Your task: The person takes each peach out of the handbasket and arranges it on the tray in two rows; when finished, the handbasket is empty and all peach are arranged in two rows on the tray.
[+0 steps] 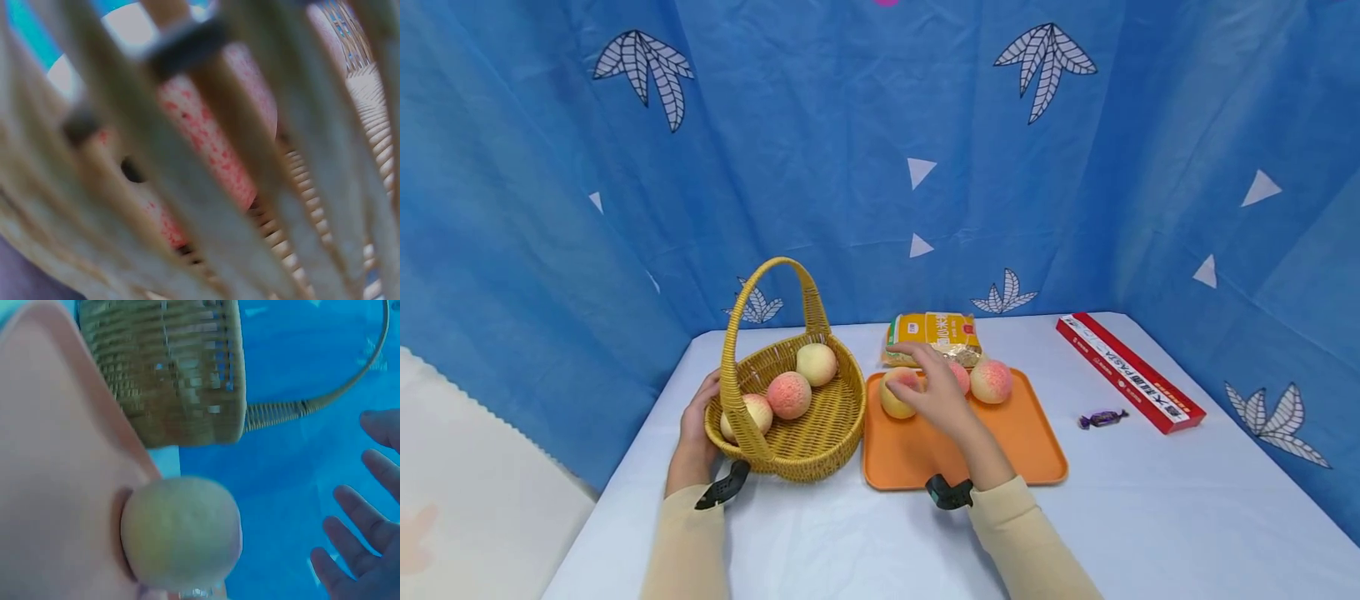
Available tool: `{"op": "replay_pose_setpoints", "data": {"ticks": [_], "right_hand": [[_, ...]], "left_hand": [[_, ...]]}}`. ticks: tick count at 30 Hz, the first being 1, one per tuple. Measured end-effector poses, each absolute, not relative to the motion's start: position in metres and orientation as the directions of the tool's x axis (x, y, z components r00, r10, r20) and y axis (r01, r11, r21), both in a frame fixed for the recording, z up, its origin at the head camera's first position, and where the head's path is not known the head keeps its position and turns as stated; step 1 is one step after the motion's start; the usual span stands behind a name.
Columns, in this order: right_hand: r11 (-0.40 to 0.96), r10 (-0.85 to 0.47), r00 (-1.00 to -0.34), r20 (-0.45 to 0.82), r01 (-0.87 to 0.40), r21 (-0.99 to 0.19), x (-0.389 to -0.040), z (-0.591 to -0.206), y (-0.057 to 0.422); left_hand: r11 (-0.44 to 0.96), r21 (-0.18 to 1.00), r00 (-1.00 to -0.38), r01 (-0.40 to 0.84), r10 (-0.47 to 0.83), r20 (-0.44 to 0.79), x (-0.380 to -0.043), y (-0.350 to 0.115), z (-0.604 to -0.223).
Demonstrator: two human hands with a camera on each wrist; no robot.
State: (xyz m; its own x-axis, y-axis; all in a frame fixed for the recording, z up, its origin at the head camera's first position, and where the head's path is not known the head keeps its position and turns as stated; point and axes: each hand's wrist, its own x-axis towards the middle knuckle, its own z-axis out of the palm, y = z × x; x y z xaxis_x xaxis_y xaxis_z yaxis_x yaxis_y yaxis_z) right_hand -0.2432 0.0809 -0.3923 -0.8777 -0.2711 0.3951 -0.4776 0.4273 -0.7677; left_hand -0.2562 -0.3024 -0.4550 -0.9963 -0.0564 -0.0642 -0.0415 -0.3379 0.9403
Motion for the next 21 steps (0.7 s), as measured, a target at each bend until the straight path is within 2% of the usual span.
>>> {"op": "replay_pose_setpoints", "data": {"ticks": [8, 21], "right_hand": [[0.447, -0.413, -0.812, 0.413, -0.575, -0.685, -0.239, -0.388, 0.054], [0.503, -0.543, -0.793, 0.276, -0.57, -0.65, -0.24, -0.384, 0.01]], "left_hand": [[-0.335, 0.941, -0.996, -0.038, -0.061, -0.062, -0.255, -0.303, -0.455], [-0.352, 0.936, -0.998, -0.025, -0.052, -0.046, -0.253, -0.302, -0.454]]}}
